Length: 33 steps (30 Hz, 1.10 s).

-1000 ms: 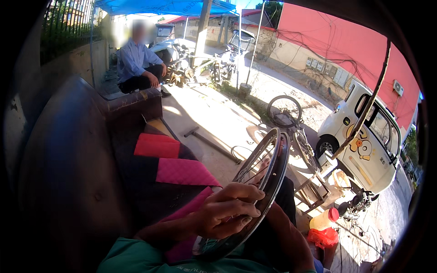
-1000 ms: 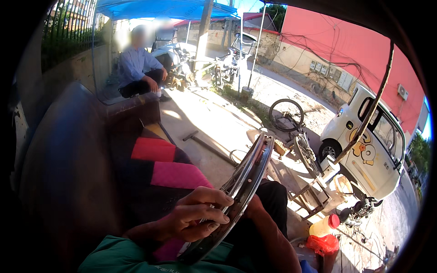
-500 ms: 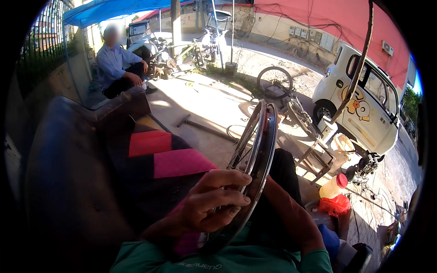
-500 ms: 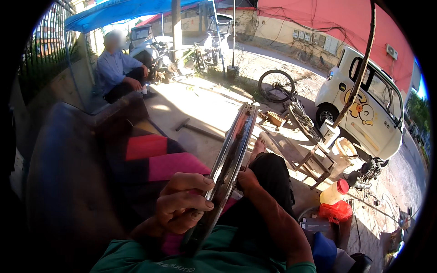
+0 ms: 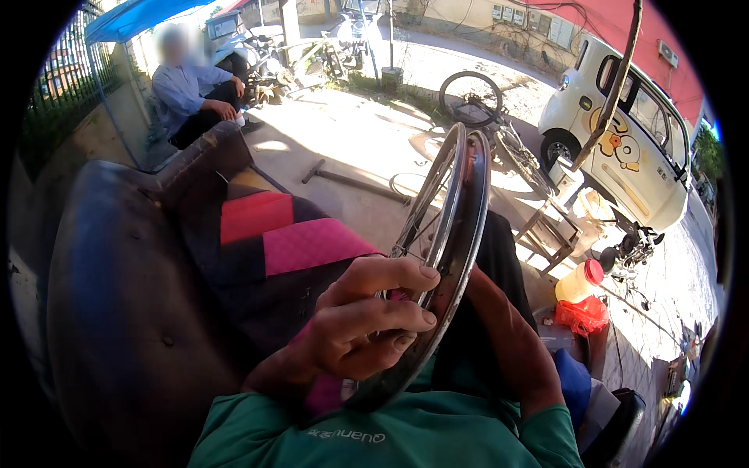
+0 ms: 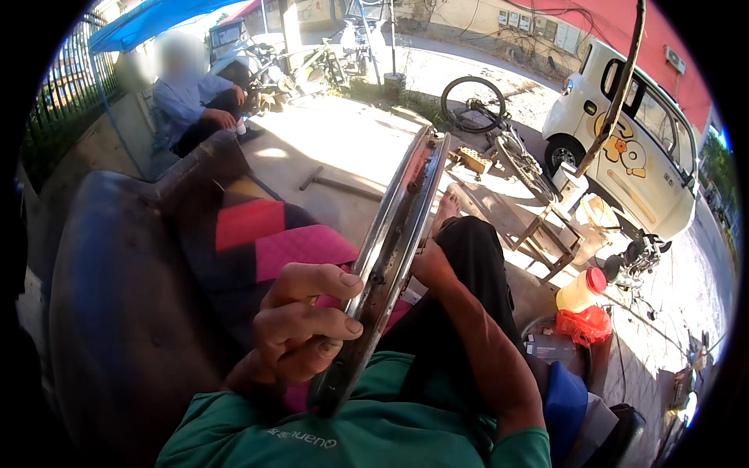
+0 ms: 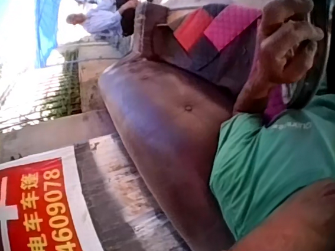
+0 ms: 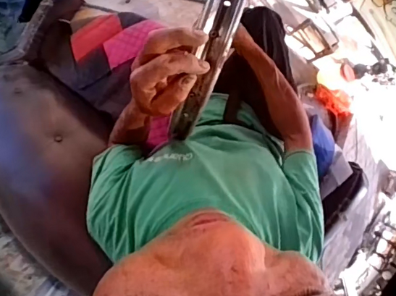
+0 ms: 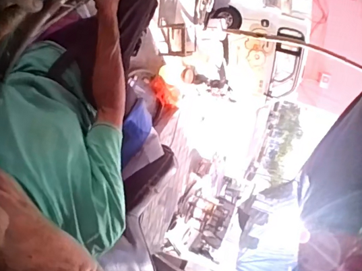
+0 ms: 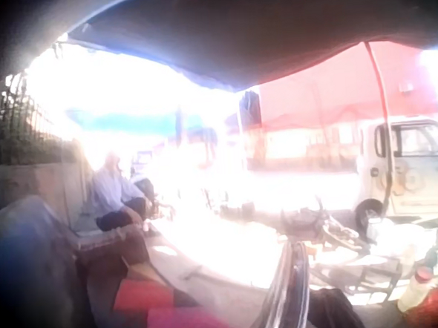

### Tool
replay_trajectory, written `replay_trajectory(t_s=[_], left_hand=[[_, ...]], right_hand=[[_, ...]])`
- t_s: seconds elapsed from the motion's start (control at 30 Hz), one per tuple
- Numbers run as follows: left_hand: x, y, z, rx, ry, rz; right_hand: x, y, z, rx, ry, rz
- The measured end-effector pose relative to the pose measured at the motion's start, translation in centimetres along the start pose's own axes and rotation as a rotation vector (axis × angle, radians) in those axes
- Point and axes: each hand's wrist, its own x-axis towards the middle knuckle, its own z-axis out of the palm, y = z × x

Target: The person sits on a couch and works on a bicycle wheel resting on their lap. They use a small tool to adjust the spokes and nipples, rotating the wheel to access different sections. The person occasionally spins the wheel to check its alignment.

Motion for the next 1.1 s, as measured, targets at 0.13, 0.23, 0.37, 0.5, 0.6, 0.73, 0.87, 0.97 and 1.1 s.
replay_trajectory(t_s=[0.13,0.23,0.37,0.5,0.6,0.73,0.87,0.97,1.1], left_hand=[[-0.1,0.1,0.1,0.045,0.004,-0.005],[0.0,0.1,0.2,0.039,0.013,-0.018],[0.3,0.2,0.1,0.004,0.027,0.000],[0.3,0.1,0.3,0.018,0.047,-0.003],[0.1,-0.1,0.3,0.017,0.053,0.000],[-0.1,-0.3,0.5,0.004,0.074,0.011],[-0.2,-0.5,0.5,-0.017,0.093,0.002],[-0.5,-0.8,0.6,-0.020,0.114,0.004],[-0.8,-0.7,0.5,-0.014,0.108,0.004]], right_hand=[[1.0,1.1,0.2,-0.161,0.127,0.015],[1.0,1.8,-0.3,-0.250,0.197,0.050],[1.7,3.0,-0.3,-0.054,0.126,-0.002],[2.4,4.2,-0.6,0.098,0.093,-0.016],[2.1,3.9,-0.8,0.176,0.101,-0.007],[1.5,2.2,-0.4,0.329,0.189,0.043],[1.4,1.6,-0.5,0.368,0.233,0.062],[0.3,-0.5,-0.3,0.367,0.248,0.078],[0.5,-0.1,-0.5,0.308,0.245,0.003]])
